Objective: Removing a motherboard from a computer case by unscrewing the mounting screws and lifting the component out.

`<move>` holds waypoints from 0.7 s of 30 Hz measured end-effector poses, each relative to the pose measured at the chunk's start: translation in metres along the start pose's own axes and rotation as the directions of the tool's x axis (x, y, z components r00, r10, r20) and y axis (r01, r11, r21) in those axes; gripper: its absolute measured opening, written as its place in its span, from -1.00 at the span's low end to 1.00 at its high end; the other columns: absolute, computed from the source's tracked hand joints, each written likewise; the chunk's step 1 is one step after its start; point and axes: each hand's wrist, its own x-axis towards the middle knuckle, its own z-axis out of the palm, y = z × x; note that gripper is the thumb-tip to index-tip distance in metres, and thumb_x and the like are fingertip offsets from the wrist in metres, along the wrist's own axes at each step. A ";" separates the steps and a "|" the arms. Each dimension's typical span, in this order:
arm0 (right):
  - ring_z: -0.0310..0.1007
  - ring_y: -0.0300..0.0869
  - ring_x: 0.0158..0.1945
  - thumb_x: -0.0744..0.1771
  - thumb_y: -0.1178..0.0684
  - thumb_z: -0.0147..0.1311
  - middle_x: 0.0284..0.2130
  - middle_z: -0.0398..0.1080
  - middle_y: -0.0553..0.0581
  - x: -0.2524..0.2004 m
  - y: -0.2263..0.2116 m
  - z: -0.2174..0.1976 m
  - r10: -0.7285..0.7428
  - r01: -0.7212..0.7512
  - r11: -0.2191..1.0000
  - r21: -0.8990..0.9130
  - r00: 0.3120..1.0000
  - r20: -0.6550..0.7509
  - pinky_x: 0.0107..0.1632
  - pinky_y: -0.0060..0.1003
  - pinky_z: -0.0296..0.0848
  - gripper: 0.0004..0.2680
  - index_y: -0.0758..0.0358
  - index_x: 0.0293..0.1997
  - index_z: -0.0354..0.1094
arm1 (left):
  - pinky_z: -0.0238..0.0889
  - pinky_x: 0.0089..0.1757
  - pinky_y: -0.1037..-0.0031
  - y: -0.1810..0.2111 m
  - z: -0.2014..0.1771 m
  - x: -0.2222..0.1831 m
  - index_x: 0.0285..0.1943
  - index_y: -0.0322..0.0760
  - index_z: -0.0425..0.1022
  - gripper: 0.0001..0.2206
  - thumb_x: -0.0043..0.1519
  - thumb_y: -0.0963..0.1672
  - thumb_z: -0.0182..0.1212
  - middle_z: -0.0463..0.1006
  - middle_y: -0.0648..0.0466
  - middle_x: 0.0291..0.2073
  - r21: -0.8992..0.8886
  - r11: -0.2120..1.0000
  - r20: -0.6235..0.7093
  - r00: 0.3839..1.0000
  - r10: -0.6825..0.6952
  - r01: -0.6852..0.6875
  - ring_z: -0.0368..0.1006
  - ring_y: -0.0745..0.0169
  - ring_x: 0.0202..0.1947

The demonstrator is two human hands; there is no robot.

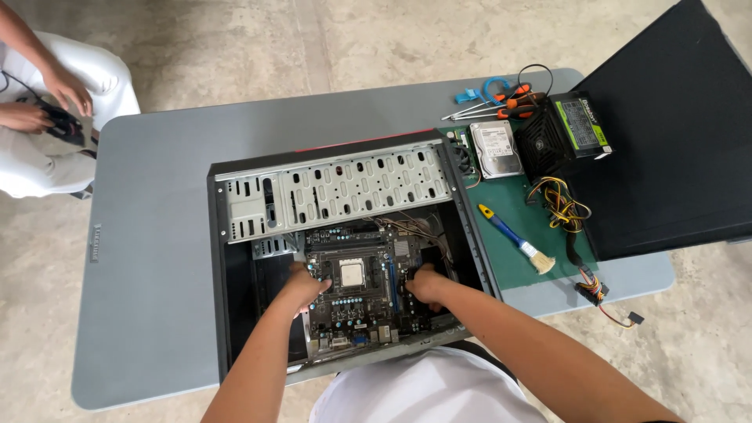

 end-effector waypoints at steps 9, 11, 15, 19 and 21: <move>0.36 0.16 0.01 0.20 -0.04 0.08 0.02 0.28 0.41 -0.030 -0.001 0.004 0.053 -0.029 0.994 -0.104 0.971 0.232 -0.14 0.09 0.45 -0.54 0.42 0.16 0.18 | 0.35 -0.20 0.00 -0.022 0.008 0.031 0.08 -0.62 0.31 -0.54 0.09 -0.12 0.23 0.42 -0.36 -0.03 0.030 0.999 -0.004 1.000 0.029 -0.028 0.36 -0.26 0.02; 0.35 0.18 0.02 0.20 -0.05 0.10 0.04 0.25 0.43 -0.021 0.004 0.002 0.051 -0.043 0.998 -0.039 0.968 0.245 -0.15 0.08 0.47 -0.51 0.42 0.19 0.13 | 0.37 -0.23 0.02 -0.018 0.007 0.024 0.10 -0.65 0.28 -0.52 0.11 -0.11 0.21 0.39 -0.39 -0.01 0.059 0.998 0.005 0.999 0.033 -0.033 0.35 -0.27 0.03; 0.40 0.23 -0.08 0.23 -0.03 0.08 -0.03 0.24 0.55 -0.010 0.010 0.004 0.076 -0.123 0.980 0.158 0.958 0.275 -0.22 0.07 0.54 -0.50 0.52 0.21 0.05 | 0.38 -0.25 0.06 -0.017 0.006 0.019 0.11 -0.71 0.23 -0.49 0.11 -0.11 0.20 0.33 -0.43 0.05 0.051 0.999 0.020 1.000 0.009 -0.010 0.32 -0.28 0.05; 0.31 0.31 0.01 0.23 -0.01 -0.02 0.04 0.14 0.61 -0.041 -0.012 -0.010 0.141 -0.202 0.944 0.262 0.962 0.233 -0.17 0.18 0.47 -0.49 0.53 0.25 -0.03 | 0.35 -0.21 0.03 -0.003 -0.005 0.003 0.09 -0.70 0.25 -0.49 0.12 -0.08 0.19 0.32 -0.43 0.07 0.024 1.000 0.030 0.999 0.009 -0.010 0.30 -0.28 0.07; 0.37 0.21 -0.03 0.23 -0.02 -0.11 -0.01 0.23 0.53 -0.092 -0.041 -0.029 0.071 -0.086 0.977 0.197 0.994 0.080 -0.21 0.04 0.54 -0.52 0.55 0.20 0.02 | 0.36 -0.19 0.05 -0.002 -0.007 0.007 0.13 -0.69 0.25 -0.45 0.11 -0.06 0.20 0.31 -0.43 0.07 -0.009 1.000 0.017 1.000 0.010 -0.010 0.32 -0.26 0.05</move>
